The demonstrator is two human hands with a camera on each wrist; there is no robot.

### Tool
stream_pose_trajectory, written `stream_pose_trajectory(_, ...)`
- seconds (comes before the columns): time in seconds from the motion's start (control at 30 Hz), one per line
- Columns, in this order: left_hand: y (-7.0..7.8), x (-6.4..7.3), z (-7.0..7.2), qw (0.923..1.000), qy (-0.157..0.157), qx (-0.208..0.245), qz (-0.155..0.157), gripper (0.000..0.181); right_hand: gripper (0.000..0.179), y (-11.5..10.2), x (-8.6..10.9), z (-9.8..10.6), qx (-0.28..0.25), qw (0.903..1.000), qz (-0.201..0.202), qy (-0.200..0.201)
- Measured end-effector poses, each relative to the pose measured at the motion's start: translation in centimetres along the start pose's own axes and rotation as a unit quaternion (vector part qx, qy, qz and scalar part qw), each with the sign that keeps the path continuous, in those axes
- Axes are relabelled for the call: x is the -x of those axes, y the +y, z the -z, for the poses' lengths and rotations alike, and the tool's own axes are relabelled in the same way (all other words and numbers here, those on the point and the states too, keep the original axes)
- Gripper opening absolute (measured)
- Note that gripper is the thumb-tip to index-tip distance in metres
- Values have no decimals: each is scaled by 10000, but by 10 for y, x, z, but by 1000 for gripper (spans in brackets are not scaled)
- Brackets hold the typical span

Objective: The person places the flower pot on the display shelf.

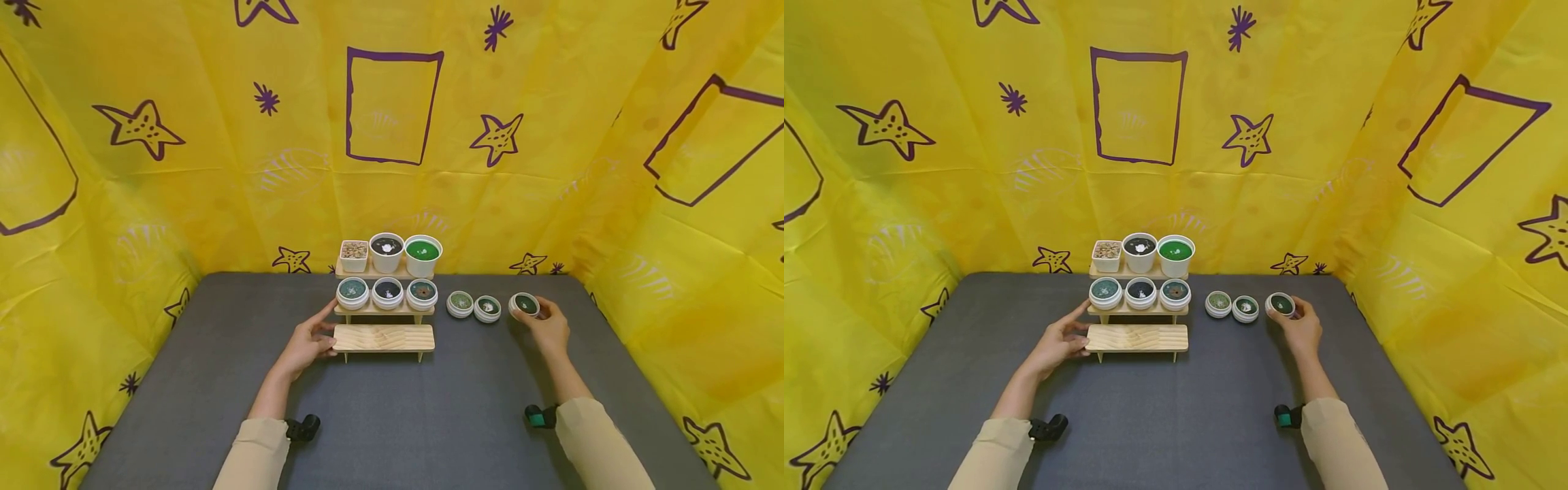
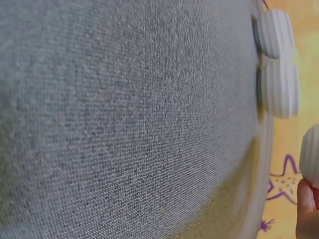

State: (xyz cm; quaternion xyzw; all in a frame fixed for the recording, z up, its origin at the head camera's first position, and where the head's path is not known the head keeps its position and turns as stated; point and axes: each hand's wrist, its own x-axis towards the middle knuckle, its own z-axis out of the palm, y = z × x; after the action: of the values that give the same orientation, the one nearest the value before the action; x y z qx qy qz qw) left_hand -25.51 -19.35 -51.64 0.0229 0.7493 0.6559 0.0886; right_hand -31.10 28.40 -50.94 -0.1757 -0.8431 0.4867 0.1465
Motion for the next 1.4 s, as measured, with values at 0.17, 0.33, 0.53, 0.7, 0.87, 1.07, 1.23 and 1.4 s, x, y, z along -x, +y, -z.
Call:
stream_pose_trajectory(0.17, 0, 0, 0, 10000, 5, -43, -16, 83, 65, -6, 5, -2, -242, 9995, 112, -139)
stream_pose_trajectory(0.33, 0, 0, 1, 10000, 2, -59, -40, 83, 64, -13, 10, -5, -433, 9982, 240, -346)
stream_pose_trajectory(0.53, -1, 0, 0, 10000, 11, -83, -18, 83, 63, -25, 20, -8, -533, 9962, 355, -589)
stream_pose_trajectory(0.7, -1, 0, 0, 10000, -5, -89, -29, 83, 61, -35, 30, -14, -621, 9929, 556, -849)
stream_pose_trajectory(0.87, -1, 0, 0, 10000, -19, -73, -47, 83, 61, -41, 41, -21, -804, 9872, 756, -1152)
stream_pose_trajectory(1.07, -1, 0, 1, 10000, -41, -63, -44, 83, 61, -49, 56, -31, -610, 9828, 903, -1490)
stream_pose_trajectory(1.23, 0, 0, 1, 10000, -20, -72, -37, 82, 61, -55, 68, -41, -445, 9780, 1012, -1767)
stream_pose_trajectory(1.4, 0, 0, 1, 10000, -42, -86, -2, 83, 63, -57, 80, -51, -552, 9728, 1020, -2006)
